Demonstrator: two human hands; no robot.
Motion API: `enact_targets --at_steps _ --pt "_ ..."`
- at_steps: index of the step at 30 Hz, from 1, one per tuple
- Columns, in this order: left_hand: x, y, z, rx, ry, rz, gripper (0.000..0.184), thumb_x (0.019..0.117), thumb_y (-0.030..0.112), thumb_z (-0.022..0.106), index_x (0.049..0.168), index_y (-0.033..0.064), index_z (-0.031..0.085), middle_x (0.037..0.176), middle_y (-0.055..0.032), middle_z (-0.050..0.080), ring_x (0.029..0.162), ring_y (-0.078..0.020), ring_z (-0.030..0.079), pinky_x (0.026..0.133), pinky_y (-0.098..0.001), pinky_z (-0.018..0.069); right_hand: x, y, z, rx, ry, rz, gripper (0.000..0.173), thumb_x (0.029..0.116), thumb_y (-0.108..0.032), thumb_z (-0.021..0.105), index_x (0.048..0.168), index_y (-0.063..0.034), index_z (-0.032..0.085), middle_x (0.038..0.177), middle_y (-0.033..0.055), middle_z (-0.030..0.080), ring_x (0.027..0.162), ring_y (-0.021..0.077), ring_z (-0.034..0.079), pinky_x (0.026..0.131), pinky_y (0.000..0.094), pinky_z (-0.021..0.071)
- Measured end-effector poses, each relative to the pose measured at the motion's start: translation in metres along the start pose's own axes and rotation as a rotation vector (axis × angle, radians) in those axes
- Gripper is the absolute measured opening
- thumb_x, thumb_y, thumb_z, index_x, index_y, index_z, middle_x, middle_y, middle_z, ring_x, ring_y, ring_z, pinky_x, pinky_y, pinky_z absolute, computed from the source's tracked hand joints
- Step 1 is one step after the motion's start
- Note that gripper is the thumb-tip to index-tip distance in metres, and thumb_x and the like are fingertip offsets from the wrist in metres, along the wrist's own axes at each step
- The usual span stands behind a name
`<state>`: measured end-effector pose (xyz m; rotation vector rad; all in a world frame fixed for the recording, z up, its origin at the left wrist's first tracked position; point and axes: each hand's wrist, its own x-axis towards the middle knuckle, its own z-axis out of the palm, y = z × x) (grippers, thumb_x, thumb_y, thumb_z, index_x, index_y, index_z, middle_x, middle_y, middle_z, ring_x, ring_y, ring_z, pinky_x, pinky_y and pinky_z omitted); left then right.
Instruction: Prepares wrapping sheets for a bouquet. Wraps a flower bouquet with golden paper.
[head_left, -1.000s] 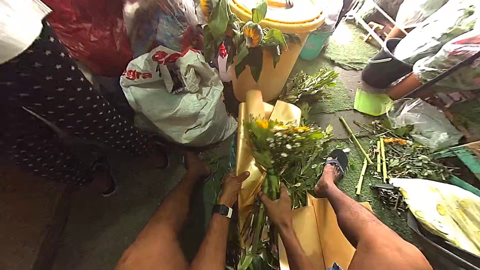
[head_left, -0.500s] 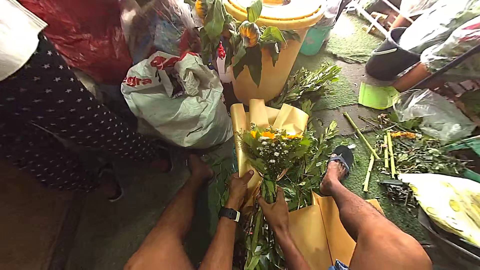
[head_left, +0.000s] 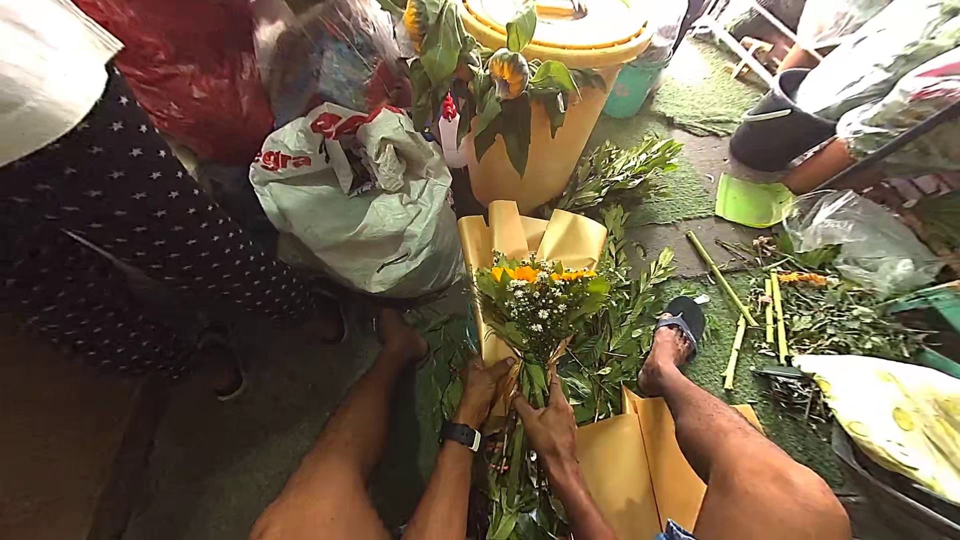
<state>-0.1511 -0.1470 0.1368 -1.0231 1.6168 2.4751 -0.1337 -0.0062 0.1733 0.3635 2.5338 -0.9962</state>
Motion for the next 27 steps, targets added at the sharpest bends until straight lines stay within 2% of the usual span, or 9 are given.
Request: enact_targets --at_steps 4,9,13,17,21,25,27 --pt "-0.0045 -0.0039 -0.0031 -0.015 -0.02 -0.003 0.037 0.0884 0.007 0.077 0.119 -0.0064 0.061 0.099 -0.0159 0.072 0.088 -0.0204 0.071 0.081 -0.0364 0.0609 -0.0016 -0.0027 0.002 -0.007 0.024 0.002 0.085 0.0793 -0.053 0.077 0.149 -0.0113 0.052 0.125 0.0149 0.069 0.112 0.0342 0.067 0.092 0.0624 0.0522" --pt "-0.0074 -0.0016 -0.0015 -0.017 -0.023 0.018 0.029 0.0893 0.007 0.077 0.112 -0.0059 0.065 0.096 -0.0155 0.073 0.085 -0.0205 0.072 0.079 -0.0362 0.0613 -0.0061 -0.0031 0.0068 -0.005 0.069 0.003 0.088 0.0786 -0.053 0.077 0.152 -0.0123 0.049 0.129 0.0141 0.068 0.116 0.0339 0.066 0.093 0.0645 0.0509" --pt "-0.0077 -0.0042 -0.0016 -0.011 -0.013 0.005 0.031 0.0891 0.009 0.077 0.114 -0.0059 0.065 0.096 -0.0159 0.073 0.085 -0.021 0.072 0.079 -0.0371 0.0612 -0.007 -0.0018 0.0065 -0.015 0.062 0.015 0.088 0.0794 -0.054 0.077 0.152 -0.0122 0.049 0.13 0.0143 0.067 0.119 0.0333 0.065 0.094 0.0644 0.0502" --pt "-0.0068 -0.0035 -0.0019 -0.004 -0.016 -0.002 0.032 0.088 0.008 0.078 0.114 -0.0061 0.065 0.098 -0.0165 0.073 0.087 -0.0222 0.072 0.081 -0.0382 0.0614 -0.0069 -0.0004 0.0075 0.014 0.102 -0.009 0.089 0.0781 -0.051 0.08 0.152 -0.011 0.049 0.126 0.0161 0.069 0.113 0.0353 0.067 0.091 0.0637 0.0518" --pt "-0.0075 -0.0006 -0.0035 0.057 -0.009 -0.003 0.031 0.0875 0.011 0.079 0.111 -0.0048 0.067 0.099 -0.0156 0.073 0.09 -0.0219 0.072 0.085 -0.04 0.0602 -0.0072 -0.0047 0.0027 0.002 0.081 -0.001 0.085 0.0801 -0.047 0.079 0.152 -0.0122 0.049 0.13 0.015 0.068 0.115 0.0351 0.066 0.093 0.0654 0.0506" --pt "-0.0073 0.0007 -0.0047 0.023 -0.055 -0.002 0.026 0.0899 0.008 0.076 0.11 -0.0047 0.067 0.098 -0.0148 0.073 0.09 -0.0206 0.071 0.084 -0.0383 0.06 -0.0054 -0.0047 0.0036 -0.011 0.089 -0.006 0.087 0.08 -0.048 0.079 0.153 -0.0136 0.047 0.129 0.0139 0.068 0.115 0.0344 0.067 0.093 0.0646 0.051" --pt "-0.0098 0.0026 -0.0079 -0.022 -0.134 0.0 0.029 0.0896 0.01 0.075 0.113 -0.0047 0.067 0.099 -0.0151 0.073 0.089 -0.021 0.072 0.084 -0.0382 0.0603 -0.0046 -0.0049 0.0035 -0.011 0.085 -0.005 0.086 0.0802 -0.049 0.08 0.152 -0.014 0.049 0.128 0.0131 0.069 0.115 0.0335 0.067 0.093 0.0635 0.0517"
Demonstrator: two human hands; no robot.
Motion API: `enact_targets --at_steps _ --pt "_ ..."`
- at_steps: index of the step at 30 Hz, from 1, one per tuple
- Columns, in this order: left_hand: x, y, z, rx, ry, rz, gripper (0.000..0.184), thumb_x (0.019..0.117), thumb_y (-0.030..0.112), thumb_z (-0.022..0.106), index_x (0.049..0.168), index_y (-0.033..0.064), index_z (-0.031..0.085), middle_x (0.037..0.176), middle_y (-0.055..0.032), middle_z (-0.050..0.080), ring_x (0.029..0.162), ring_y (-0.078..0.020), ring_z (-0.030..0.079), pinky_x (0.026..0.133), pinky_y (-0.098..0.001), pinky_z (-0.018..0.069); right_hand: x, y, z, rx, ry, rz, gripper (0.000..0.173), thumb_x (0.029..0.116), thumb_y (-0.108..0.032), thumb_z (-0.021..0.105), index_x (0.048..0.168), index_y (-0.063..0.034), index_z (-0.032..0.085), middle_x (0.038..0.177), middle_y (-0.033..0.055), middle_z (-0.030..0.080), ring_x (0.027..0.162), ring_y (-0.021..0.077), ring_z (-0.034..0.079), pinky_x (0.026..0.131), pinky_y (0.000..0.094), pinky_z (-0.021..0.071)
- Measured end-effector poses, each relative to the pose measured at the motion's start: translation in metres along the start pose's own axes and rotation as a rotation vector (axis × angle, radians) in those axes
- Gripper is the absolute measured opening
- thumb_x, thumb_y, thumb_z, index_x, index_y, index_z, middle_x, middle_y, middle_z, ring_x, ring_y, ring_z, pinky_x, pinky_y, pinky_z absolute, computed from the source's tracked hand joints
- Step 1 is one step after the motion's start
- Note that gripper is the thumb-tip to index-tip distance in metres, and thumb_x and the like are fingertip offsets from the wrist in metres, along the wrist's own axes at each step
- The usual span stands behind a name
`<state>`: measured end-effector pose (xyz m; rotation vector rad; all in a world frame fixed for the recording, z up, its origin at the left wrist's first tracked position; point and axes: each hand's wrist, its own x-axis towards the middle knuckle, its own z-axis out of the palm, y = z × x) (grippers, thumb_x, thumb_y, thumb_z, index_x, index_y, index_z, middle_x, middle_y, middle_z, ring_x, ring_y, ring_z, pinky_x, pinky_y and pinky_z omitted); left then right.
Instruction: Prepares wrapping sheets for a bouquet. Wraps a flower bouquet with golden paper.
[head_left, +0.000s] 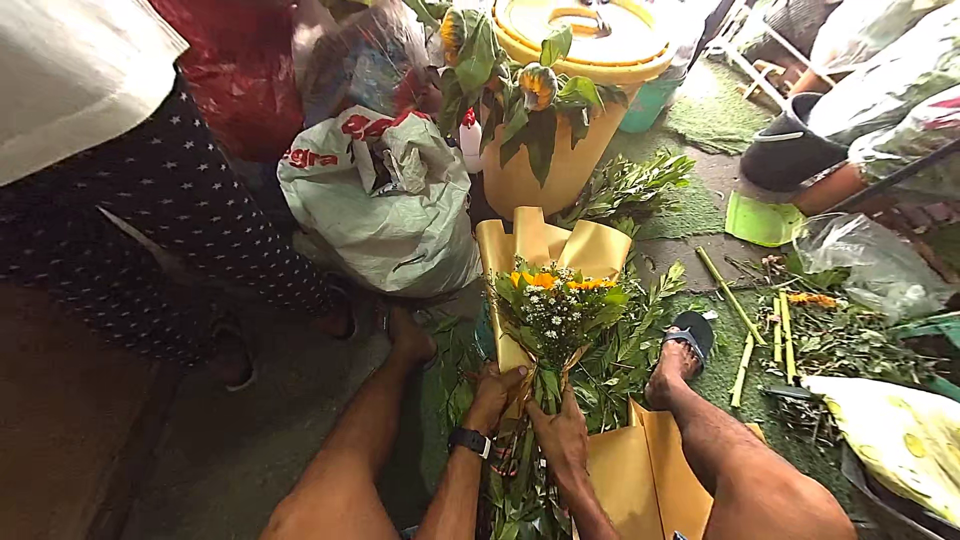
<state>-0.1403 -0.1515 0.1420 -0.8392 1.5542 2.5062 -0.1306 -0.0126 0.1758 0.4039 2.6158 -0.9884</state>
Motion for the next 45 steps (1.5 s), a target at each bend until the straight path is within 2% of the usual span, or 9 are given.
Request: enact_targets --at_steps 6,26,29,32,36,38,41,43,45 --pt "-0.01 0.006 0.003 -0.013 -0.154 -0.016 0.062 0.0743 0.006 0.085 0.127 -0.0044 0.054 0.106 -0.0151 0.071 0.096 -0.0208 0.07 0.087 -0.0378 0.0601 0.0 0.001 0.002 -0.001 0.014 -0.014 0.078 0.0817 -0.046 0.079 0.147 -0.0132 0.054 0.122 0.0136 0.071 0.109 0.0336 0.068 0.089 0.0629 0.053" --pt "-0.016 0.001 0.027 0.154 -0.014 0.001 0.082 0.0675 0.014 0.093 0.134 -0.0042 0.048 0.111 -0.0167 0.068 0.098 -0.02 0.07 0.087 -0.0368 0.0603 -0.004 0.001 0.002 -0.007 0.003 -0.031 0.071 0.0814 -0.041 0.078 0.143 -0.0128 0.056 0.118 0.0139 0.071 0.106 0.0336 0.069 0.085 0.0621 0.0546" --pt "-0.015 -0.001 0.033 0.15 0.039 0.022 0.083 0.0659 0.012 0.093 0.133 -0.0045 0.048 0.111 -0.0168 0.067 0.097 -0.0193 0.069 0.087 -0.0354 0.0598 -0.002 0.006 -0.003 0.011 -0.041 -0.047 0.071 0.082 -0.045 0.077 0.142 -0.0129 0.056 0.119 0.0131 0.07 0.109 0.0318 0.068 0.09 0.0602 0.0544" --pt "-0.011 -0.001 0.034 0.135 0.04 0.07 0.078 0.065 0.008 0.091 0.129 -0.0062 0.05 0.107 -0.0161 0.069 0.095 -0.0185 0.07 0.085 -0.0347 0.0606 0.013 0.026 -0.025 0.322 -0.224 -0.111 0.075 0.0867 -0.046 0.072 0.148 -0.0089 0.051 0.139 0.0163 0.06 0.126 0.0278 0.059 0.104 0.0515 0.0504" --pt "-0.012 0.001 0.033 0.15 0.036 0.069 0.08 0.0649 0.004 0.091 0.132 -0.0066 0.049 0.111 -0.0163 0.068 0.099 -0.018 0.069 0.088 -0.0333 0.0597 0.052 0.05 -0.027 0.781 -0.277 -0.001 0.056 0.1036 -0.038 0.046 0.151 -0.0089 0.045 0.15 0.0119 0.053 0.134 0.0253 0.053 0.101 0.0493 0.0508" --pt "-0.01 0.0 0.033 0.129 0.031 0.08 0.079 0.0645 0.003 0.091 0.132 -0.0069 0.049 0.112 -0.0165 0.068 0.1 -0.0187 0.069 0.089 -0.0337 0.0599 0.071 0.049 -0.02 0.802 -0.316 0.045 0.048 0.1044 -0.032 0.044 0.145 -0.0079 0.053 0.141 0.0113 0.059 0.127 0.0222 0.056 0.099 0.0466 0.0495" --pt "-0.008 0.0 0.032 0.127 0.041 0.06 0.085 0.0632 0.003 0.091 0.134 -0.0058 0.047 0.115 -0.0167 0.067 0.102 -0.0191 0.069 0.091 -0.0341 0.0595 0.084 0.046 -0.005 0.941 -0.323 -0.015 0.026 0.1057 -0.016 0.045 0.11 -0.0016 0.067 0.094 0.0043 0.067 0.086 0.0104 0.063 0.079 0.0292 0.0549" --pt "-0.008 0.0 0.032 0.127 0.049 0.054 0.085 0.0623 0.004 0.091 0.134 -0.0057 0.047 0.115 -0.0168 0.067 0.102 -0.0197 0.069 0.09 -0.0344 0.0595 0.084 0.048 -0.001 1.022 -0.318 -0.05 0.021 0.1042 -0.011 0.047 0.101 -0.0021 0.066 0.085 0.0015 0.065 0.079 0.0083 0.062 0.075 0.0264 0.0539" --pt "-0.007 0.0 0.032 0.123 0.048 0.052 0.083 0.0627 0.004 0.09 0.133 -0.0059 0.047 0.114 -0.017 0.067 0.102 -0.0201 0.069 0.09 -0.0352 0.0596 0.079 0.05 -0.001 1.067 -0.305 -0.034 0.018 0.1028 -0.009 0.05 0.102 -0.0008 0.067 0.084 0.0022 0.065 0.077 0.0086 0.061 0.073 0.0261 0.0533"
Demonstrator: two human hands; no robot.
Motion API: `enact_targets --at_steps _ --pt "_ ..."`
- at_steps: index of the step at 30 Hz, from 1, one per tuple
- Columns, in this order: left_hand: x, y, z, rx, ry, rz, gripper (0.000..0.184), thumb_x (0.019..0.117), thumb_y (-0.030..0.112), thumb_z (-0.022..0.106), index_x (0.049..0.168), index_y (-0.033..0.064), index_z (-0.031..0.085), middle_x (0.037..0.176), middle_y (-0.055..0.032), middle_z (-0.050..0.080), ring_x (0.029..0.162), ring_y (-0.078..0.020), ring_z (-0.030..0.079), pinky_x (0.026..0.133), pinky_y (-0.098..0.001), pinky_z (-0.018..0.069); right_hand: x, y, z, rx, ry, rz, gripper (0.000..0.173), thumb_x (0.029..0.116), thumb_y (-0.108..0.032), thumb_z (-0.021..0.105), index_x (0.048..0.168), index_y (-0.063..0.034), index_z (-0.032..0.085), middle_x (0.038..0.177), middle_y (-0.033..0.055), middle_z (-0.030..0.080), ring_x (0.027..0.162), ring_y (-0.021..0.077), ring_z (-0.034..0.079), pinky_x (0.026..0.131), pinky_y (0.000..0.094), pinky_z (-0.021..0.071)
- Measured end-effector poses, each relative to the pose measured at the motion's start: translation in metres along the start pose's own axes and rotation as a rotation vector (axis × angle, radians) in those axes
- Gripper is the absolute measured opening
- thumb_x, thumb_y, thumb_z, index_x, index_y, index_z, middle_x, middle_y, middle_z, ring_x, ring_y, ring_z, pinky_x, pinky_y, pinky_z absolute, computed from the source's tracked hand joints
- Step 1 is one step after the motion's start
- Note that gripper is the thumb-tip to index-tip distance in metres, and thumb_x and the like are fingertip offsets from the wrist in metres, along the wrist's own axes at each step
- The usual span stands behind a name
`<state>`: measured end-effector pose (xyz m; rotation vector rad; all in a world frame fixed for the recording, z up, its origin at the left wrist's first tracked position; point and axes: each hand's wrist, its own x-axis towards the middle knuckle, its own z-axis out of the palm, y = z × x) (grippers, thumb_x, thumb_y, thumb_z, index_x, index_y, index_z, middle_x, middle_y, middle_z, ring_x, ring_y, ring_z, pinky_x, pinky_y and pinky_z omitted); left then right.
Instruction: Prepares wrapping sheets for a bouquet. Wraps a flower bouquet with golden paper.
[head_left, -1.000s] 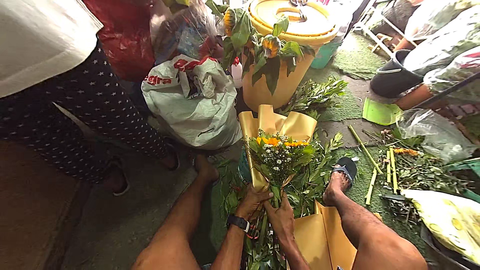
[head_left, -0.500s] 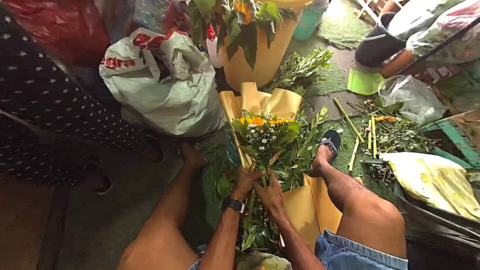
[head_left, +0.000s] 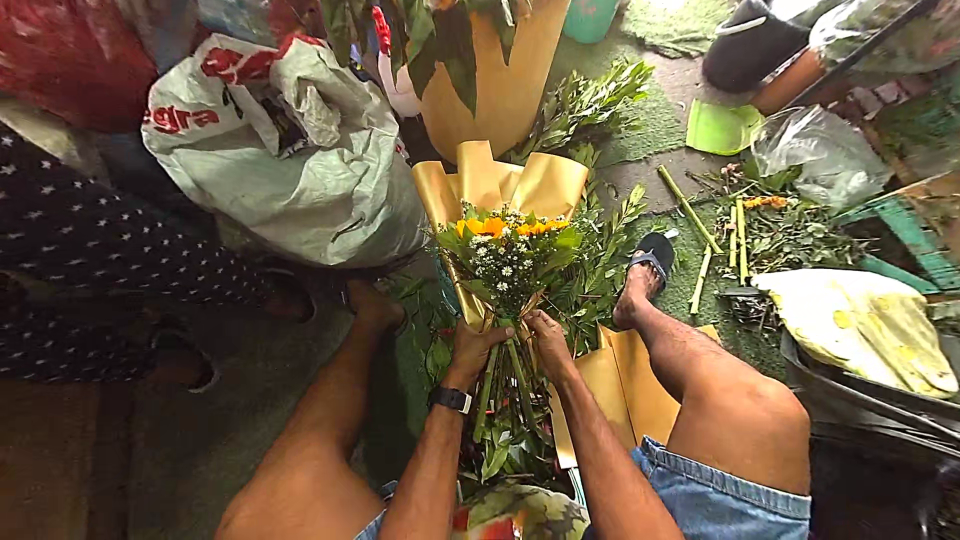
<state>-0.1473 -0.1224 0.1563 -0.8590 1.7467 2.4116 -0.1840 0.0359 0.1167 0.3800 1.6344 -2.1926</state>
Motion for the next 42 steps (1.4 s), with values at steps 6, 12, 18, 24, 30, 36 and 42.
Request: enact_targets --at_steps 6,12,18,24,30,36,42 --pt "0.001 -0.002 0.0 0.008 -0.007 0.022 0.076 0.0639 0.006 0.091 0.128 -0.0066 0.052 0.111 -0.0165 0.069 0.1 -0.0207 0.07 0.09 -0.0368 0.0601 -0.019 -0.008 0.01 0.053 0.003 -0.038 0.019 0.1005 -0.007 0.051 0.103 -0.0001 0.068 0.086 0.0058 0.067 0.077 0.0123 0.063 0.071 0.0297 0.0551" --pt "0.001 -0.002 0.0 0.069 0.022 0.012 0.079 0.0606 0.01 0.093 0.128 -0.0048 0.054 0.112 -0.0163 0.069 0.101 -0.0206 0.069 0.09 -0.0371 0.0594 -0.027 -0.011 0.021 -0.109 0.196 -0.023 0.023 0.1031 -0.012 0.056 0.121 0.0005 0.065 0.11 0.0116 0.069 0.098 0.0157 0.066 0.085 0.0333 0.0553" --pt "-0.001 0.0 0.0 0.031 0.006 0.013 0.081 0.063 0.007 0.091 0.132 -0.0049 0.051 0.115 -0.0167 0.068 0.104 -0.0204 0.069 0.092 -0.0365 0.0591 -0.022 -0.017 0.028 -0.107 0.174 0.023 0.018 0.1004 -0.009 0.056 0.104 -0.0016 0.072 0.092 0.0084 0.07 0.083 0.0152 0.065 0.074 0.0346 0.0556" --pt "0.0 -0.001 -0.005 0.021 -0.047 -0.007 0.083 0.0669 0.012 0.09 0.136 -0.0038 0.048 0.118 -0.0173 0.066 0.106 -0.021 0.068 0.092 -0.0376 0.0587 -0.035 -0.024 0.035 -0.181 0.067 -0.004 0.04 0.0929 -0.023 0.074 0.12 0.0014 0.059 0.098 0.0111 0.07 0.087 0.0154 0.067 0.078 0.0327 0.0576" --pt "-0.006 0.007 -0.005 0.158 0.106 0.12 0.029 0.0929 0.005 0.064 0.12 -0.0046 0.062 0.102 -0.0132 0.068 0.089 -0.0152 0.066 0.081 -0.0327 0.0568 -0.031 -0.027 0.04 -0.301 0.132 -0.026 0.037 0.09 -0.026 0.078 0.114 -0.0018 0.063 0.093 0.0085 0.072 0.083 0.015 0.068 0.075 0.0345 0.057" --pt "-0.013 0.003 0.001 0.056 0.197 0.193 0.021 0.0939 0.0 0.065 0.114 -0.0039 0.07 0.102 -0.0135 0.072 0.091 -0.017 0.069 0.084 -0.0335 0.059 -0.035 -0.029 0.043 -0.375 0.171 -0.006 0.041 0.0889 -0.032 0.079 0.114 -0.0031 0.065 0.094 0.0093 0.073 0.084 0.0183 0.07 0.076 0.0404 0.0582" --pt "-0.012 0.002 -0.001 -0.015 0.232 0.151 0.009 0.0957 0.001 0.066 0.103 -0.0038 0.069 0.088 -0.013 0.07 0.075 -0.0176 0.067 0.071 -0.033 0.0586 -0.037 -0.029 0.045 -0.378 0.182 -0.004 0.044 0.0879 -0.033 0.08 0.117 -0.0036 0.066 0.096 0.0092 0.074 0.086 0.0193 0.07 0.079 0.0424 0.0589"
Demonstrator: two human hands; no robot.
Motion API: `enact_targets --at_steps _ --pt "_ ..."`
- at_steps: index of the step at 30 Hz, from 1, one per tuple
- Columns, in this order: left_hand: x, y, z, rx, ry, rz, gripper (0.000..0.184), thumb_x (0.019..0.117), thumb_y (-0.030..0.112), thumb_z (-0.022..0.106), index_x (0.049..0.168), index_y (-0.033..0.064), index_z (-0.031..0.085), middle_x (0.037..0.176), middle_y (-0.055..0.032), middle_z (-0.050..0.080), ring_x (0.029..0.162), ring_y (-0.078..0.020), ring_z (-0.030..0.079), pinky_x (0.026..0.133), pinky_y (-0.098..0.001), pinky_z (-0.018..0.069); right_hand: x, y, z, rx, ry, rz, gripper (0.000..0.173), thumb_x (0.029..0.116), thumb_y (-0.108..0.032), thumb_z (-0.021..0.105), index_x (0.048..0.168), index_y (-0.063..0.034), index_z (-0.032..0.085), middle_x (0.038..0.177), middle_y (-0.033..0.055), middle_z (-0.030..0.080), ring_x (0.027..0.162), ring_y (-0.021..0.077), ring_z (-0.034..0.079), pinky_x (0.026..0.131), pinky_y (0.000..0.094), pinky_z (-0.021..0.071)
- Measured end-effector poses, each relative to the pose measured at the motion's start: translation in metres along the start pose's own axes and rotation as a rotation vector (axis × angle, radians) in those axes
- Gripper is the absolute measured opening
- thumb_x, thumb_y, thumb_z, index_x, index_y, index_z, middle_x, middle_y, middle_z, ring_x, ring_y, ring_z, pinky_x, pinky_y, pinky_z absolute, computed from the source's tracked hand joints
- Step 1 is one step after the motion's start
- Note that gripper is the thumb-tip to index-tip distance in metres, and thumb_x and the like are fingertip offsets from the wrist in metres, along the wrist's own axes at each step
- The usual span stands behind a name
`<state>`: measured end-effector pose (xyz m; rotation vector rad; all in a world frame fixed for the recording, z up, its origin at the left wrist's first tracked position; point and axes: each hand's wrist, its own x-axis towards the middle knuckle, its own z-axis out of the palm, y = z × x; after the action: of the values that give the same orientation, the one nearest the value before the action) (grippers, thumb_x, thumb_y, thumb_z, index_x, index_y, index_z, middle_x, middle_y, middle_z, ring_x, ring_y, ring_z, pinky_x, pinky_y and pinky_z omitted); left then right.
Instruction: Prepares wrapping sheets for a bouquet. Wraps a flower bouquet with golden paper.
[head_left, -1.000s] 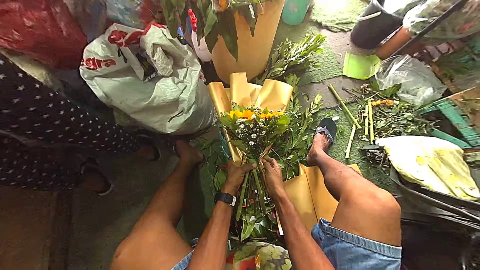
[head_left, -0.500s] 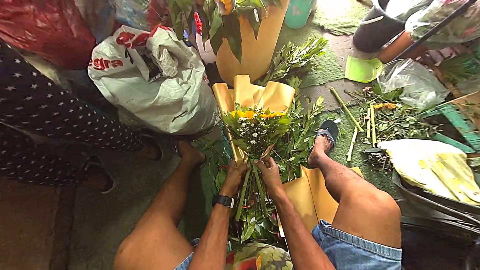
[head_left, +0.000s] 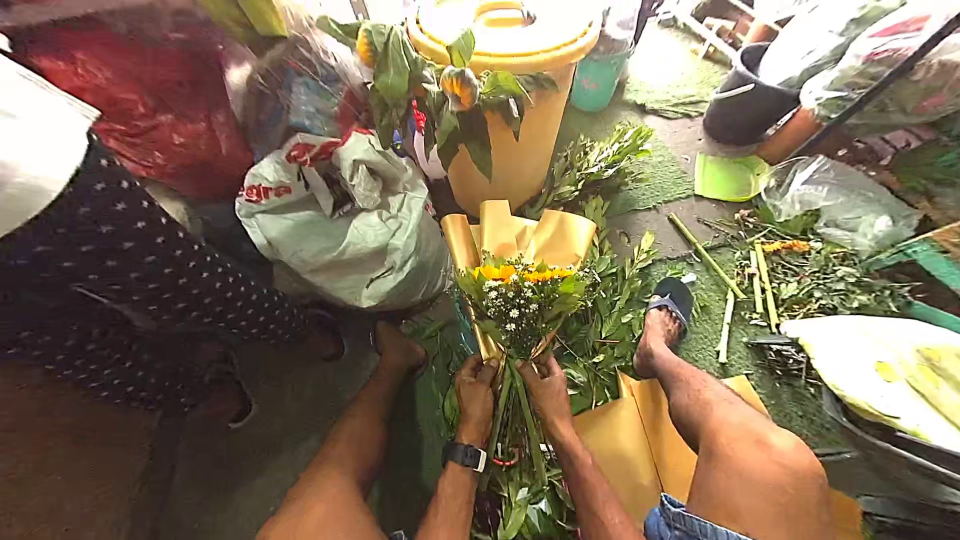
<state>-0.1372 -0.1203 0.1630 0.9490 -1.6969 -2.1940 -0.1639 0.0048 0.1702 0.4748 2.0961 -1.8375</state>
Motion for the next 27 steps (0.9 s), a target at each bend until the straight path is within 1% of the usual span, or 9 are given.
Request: enact_targets --at_steps 4,6,9,13,16,17,19,21,27 --pt "-0.002 0.002 -0.002 0.003 -0.029 -0.011 0.009 0.0949 0.0 0.066 0.1 -0.0034 0.073 0.093 -0.0129 0.07 0.079 -0.0179 0.067 0.074 -0.0329 0.0586 -0.002 0.002 0.001 0.0 -0.004 -0.005 0.043 0.0882 -0.034 0.08 0.115 -0.0041 0.066 0.094 0.0083 0.074 0.084 0.0186 0.07 0.078 0.0424 0.0588" --pt "-0.005 0.003 -0.004 -0.043 -0.047 -0.018 0.013 0.0965 -0.001 0.06 0.103 -0.0043 0.071 0.088 -0.0117 0.069 0.074 -0.016 0.064 0.069 -0.0312 0.056 -0.001 0.001 0.001 0.017 -0.001 -0.006 0.043 0.0879 -0.033 0.08 0.115 -0.004 0.066 0.094 0.0079 0.074 0.083 0.018 0.071 0.078 0.0415 0.0591" --pt "-0.007 0.001 -0.002 -0.072 -0.009 0.0 0.012 0.0963 -0.003 0.062 0.107 -0.0052 0.066 0.085 -0.012 0.068 0.07 -0.0158 0.064 0.066 -0.0299 0.0565 -0.001 0.001 0.001 0.03 0.003 -0.001 0.041 0.0877 -0.032 0.081 0.114 -0.0041 0.066 0.092 0.0078 0.074 0.082 0.0177 0.07 0.076 0.0407 0.0589" --pt "-0.005 -0.002 0.006 0.019 0.027 0.062 0.011 0.0942 -0.003 0.065 0.103 -0.0036 0.073 0.095 -0.0132 0.072 0.083 -0.0179 0.067 0.077 -0.0326 0.0581 -0.001 0.002 0.001 0.02 -0.005 0.002 0.043 0.0881 -0.033 0.08 0.116 -0.0038 0.065 0.095 0.0084 0.074 0.085 0.0185 0.07 0.078 0.042 0.0588" --pt "-0.009 -0.002 0.01 -0.08 0.077 0.029 0.018 0.0922 -0.005 0.067 0.11 -0.0055 0.066 0.091 -0.0134 0.07 0.079 -0.0172 0.068 0.073 -0.0315 0.059 -0.001 0.002 0.001 0.032 -0.005 -0.009 0.042 0.0883 -0.033 0.08 0.115 -0.004 0.065 0.094 0.0084 0.073 0.083 0.0181 0.07 0.077 0.0408 0.0587" --pt "-0.009 -0.001 0.011 -0.108 0.101 0.018 0.019 0.0901 -0.007 0.069 0.108 -0.0052 0.063 0.088 -0.0136 0.069 0.076 -0.0175 0.067 0.07 -0.0316 0.0592 0.0 0.003 0.001 0.033 -0.003 -0.012 0.042 0.0883 -0.033 0.08 0.115 -0.0043 0.066 0.093 0.008 0.074 0.083 0.0177 0.07 0.076 0.0405 0.059" --pt "-0.007 -0.002 0.013 -0.096 0.131 0.035 0.012 0.0856 -0.009 0.073 0.094 -0.0054 0.065 0.083 -0.0145 0.069 0.071 -0.0191 0.066 0.066 -0.0319 0.0588 0.0 0.003 0.002 0.034 0.002 -0.015 0.04 0.0881 -0.032 0.08 0.113 -0.0041 0.066 0.091 0.0077 0.073 0.081 0.0176 0.07 0.075 0.0406 0.0586" --pt "-0.004 -0.003 0.013 -0.046 0.13 0.073 0.01 0.0824 -0.009 0.076 0.088 -0.0049 0.068 0.081 -0.0143 0.07 0.069 -0.0188 0.066 0.064 -0.0309 0.0581 -0.001 0.002 0.002 0.038 0.0 -0.012 0.039 0.0885 -0.031 0.08 0.113 -0.0039 0.066 0.092 0.008 0.073 0.082 0.0175 0.07 0.075 0.04 0.0587" --pt "0.005 0.001 0.004 0.02 -0.03 0.044 0.004 0.086 -0.005 0.074 0.088 -0.0035 0.071 0.08 -0.0114 0.069 0.069 -0.016 0.064 0.064 -0.0292 0.0559 0.001 0.003 0.001 0.002 -0.015 -0.012 0.041 0.0889 -0.031 0.079 0.116 -0.0028 0.065 0.095 0.0098 0.074 0.084 0.0192 0.07 0.077 0.0416 0.0587"
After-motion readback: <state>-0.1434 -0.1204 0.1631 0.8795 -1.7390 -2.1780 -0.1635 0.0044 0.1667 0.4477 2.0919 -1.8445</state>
